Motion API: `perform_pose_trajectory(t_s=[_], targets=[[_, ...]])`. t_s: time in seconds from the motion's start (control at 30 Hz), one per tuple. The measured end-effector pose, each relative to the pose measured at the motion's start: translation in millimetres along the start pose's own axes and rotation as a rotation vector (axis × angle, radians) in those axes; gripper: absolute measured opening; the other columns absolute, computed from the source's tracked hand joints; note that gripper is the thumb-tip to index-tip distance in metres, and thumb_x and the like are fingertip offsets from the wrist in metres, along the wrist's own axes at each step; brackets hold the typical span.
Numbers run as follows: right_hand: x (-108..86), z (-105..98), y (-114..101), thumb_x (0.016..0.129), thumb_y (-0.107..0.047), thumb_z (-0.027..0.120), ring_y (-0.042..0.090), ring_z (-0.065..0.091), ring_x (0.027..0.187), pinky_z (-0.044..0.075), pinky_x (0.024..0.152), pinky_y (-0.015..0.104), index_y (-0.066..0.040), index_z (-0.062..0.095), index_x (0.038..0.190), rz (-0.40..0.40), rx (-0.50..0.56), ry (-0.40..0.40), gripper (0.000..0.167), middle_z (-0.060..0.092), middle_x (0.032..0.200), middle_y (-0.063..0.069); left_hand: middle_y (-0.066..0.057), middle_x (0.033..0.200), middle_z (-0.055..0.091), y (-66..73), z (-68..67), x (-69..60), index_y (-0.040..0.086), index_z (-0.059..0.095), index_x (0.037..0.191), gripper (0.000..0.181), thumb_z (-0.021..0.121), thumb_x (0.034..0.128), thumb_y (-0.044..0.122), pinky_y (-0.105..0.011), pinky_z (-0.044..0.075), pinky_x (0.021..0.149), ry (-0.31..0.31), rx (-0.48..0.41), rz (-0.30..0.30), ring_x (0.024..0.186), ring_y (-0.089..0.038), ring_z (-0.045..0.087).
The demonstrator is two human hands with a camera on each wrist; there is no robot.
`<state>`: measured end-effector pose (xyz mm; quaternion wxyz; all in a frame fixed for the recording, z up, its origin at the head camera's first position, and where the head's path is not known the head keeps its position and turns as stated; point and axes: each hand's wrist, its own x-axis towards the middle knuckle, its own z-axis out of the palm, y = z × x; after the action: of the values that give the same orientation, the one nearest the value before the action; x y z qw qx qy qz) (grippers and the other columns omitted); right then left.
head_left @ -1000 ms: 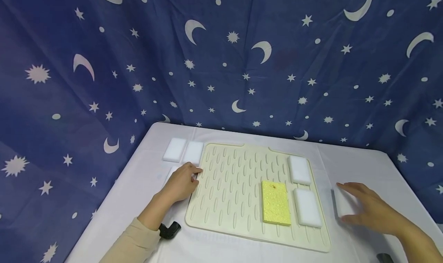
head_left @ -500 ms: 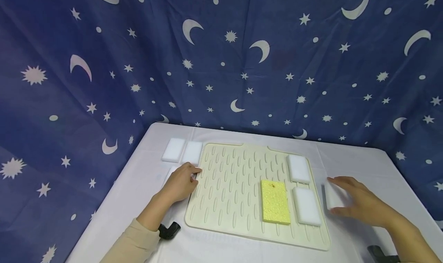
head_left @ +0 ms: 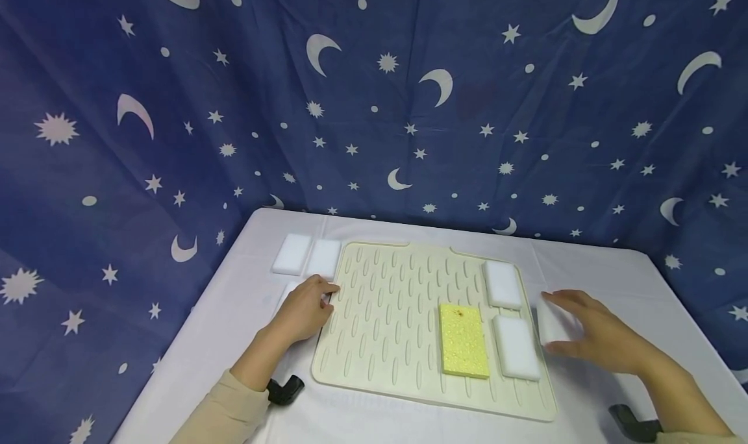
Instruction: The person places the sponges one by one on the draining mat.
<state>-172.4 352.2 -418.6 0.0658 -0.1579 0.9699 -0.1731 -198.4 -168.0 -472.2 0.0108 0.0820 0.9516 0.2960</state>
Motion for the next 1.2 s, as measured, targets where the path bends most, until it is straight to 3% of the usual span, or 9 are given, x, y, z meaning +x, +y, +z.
perform_pose_trajectory(t_s=[0.47, 0.77, 1.2], targets=[[16.1, -10.8, -22.0, 0.074, -0.057, 0.087, 0.051, 0.041, 0.137, 0.039, 0.103, 0.076, -0.008, 0.046, 0.155, 0.009, -0.014, -0.015, 0.103, 0.041, 0.153, 0.026, -0.006, 0.109, 0.065, -0.8, 0.8, 0.3, 0.001, 0.071, 0.129, 0.04, 0.068, 0.0894, 0.001, -0.029, 0.046, 0.071, -0.003, 0.006, 0.002, 0.078, -0.011, 0.053], [26.8, -14.9, -33.0, 0.075, -0.054, 0.088, 0.05, 0.043, 0.136, 0.04, 0.103, 0.074, -0.008, 0.047, 0.154, -0.033, -0.024, -0.006, 0.1, 0.042, 0.152, 0.026, -0.006, 0.11, 0.064, -0.8, 1.0, 0.4, 0.002, 0.071, 0.129, 0.039, 0.069, 0.0898, 0.002, -0.029, 0.046, 0.071, -0.003, 0.006, -0.004, 0.079, -0.011, 0.054], [40.9, -17.6, -45.3, 0.076, -0.054, 0.087, 0.05, 0.041, 0.139, 0.039, 0.106, 0.073, -0.01, 0.045, 0.156, -0.013, -0.045, -0.031, 0.101, 0.04, 0.155, 0.026, -0.007, 0.11, 0.065, 0.5, -1.0, -0.8, 0.001, 0.071, 0.129, 0.039, 0.069, 0.0895, 0.002, -0.028, 0.045, 0.07, 0.0, 0.007, 0.004, 0.079, -0.011, 0.054]])
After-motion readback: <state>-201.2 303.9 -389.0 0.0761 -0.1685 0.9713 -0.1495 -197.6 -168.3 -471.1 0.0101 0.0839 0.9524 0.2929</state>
